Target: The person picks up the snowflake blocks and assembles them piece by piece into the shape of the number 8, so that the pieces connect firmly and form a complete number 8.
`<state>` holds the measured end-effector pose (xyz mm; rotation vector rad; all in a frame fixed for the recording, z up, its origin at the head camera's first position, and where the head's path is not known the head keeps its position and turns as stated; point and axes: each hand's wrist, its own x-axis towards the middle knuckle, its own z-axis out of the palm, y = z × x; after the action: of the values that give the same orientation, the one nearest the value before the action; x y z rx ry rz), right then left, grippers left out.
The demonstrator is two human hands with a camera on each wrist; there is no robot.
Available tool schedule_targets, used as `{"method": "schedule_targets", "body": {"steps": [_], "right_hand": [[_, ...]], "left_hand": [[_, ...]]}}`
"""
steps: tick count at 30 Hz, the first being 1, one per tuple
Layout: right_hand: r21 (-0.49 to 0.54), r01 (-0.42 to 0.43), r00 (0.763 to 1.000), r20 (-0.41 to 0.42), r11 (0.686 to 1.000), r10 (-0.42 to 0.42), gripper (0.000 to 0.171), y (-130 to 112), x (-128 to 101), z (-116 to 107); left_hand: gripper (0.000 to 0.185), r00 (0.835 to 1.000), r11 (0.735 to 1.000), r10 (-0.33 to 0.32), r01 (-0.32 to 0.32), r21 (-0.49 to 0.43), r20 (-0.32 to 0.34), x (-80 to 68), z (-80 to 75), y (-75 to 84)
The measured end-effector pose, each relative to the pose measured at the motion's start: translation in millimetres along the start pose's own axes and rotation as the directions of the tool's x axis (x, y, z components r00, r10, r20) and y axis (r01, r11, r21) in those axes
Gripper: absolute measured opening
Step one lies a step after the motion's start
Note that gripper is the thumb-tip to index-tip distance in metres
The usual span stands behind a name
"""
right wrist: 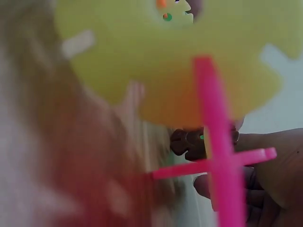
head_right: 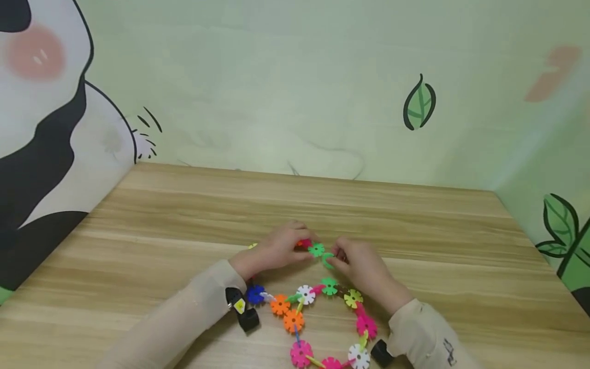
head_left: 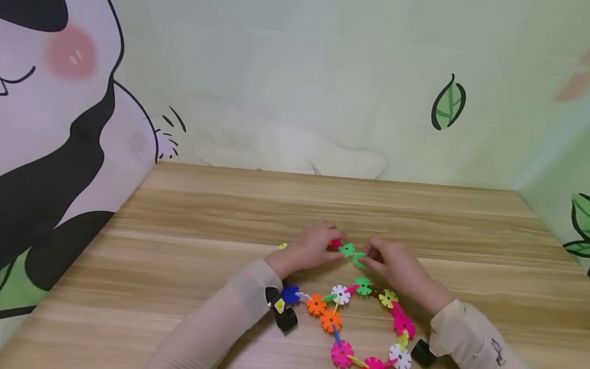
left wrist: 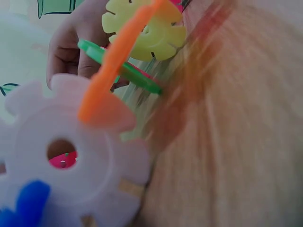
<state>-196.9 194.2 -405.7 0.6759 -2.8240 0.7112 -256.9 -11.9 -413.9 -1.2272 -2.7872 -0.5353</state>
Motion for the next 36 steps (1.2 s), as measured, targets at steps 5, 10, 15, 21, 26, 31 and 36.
{"method": "schedule_targets", "body": {"steps": [5, 10, 15, 21, 26, 31, 36], "right_hand": [[-0.029, 0.025, 1.000, -0.009, 0.999, -0.025, 0.014, -1, 2, 4], [-0.039, 0.040, 0.999, -0.025, 0.998, -0.041, 0.012, -2, 3, 7], [-0.040, 0.043, 0.999, -0.026, 0.998, -0.044, 0.010, -1, 4, 8], [-0.020, 0.022, 1.000, -0.007, 1.000, -0.022, 0.008, -2, 4, 7], [-0.018, 0.038, 0.998, -0.044, 0.999, -0.039, 0.013, -3, 2, 8], [0.014, 0.047, 0.998, -0.047, 0.999, -0.046, 0.013, 0, 2, 13], [0.102, 0.036, 0.999, -0.031, 0.994, -0.033, 0.009, 3, 3, 19]], "left_hand": [[0.038, 1.000, 1.000, -0.001, 0.001, 0.005, 0.002, 1.0, 0.0, 0.9], [0.039, 1.000, 1.000, 0.000, 0.000, 0.014, 0.001, 0.1, -0.9, 1.7], [0.039, 1.000, 1.000, -0.007, 0.007, 0.014, 0.003, -0.5, -0.5, 1.4], [0.038, 1.000, 0.999, -0.021, 0.021, 0.033, 0.006, -0.3, 0.3, 2.3], [0.038, 0.999, 0.998, -0.030, 0.029, 0.058, 0.018, 1.0, 0.4, 4.6], [0.038, 0.999, 0.997, -0.040, 0.038, 0.065, 0.025, 2.2, -0.1, 6.3], [0.037, 0.999, 0.998, -0.043, 0.042, 0.051, 0.004, 3.5, 1.1, 6.2]]}}
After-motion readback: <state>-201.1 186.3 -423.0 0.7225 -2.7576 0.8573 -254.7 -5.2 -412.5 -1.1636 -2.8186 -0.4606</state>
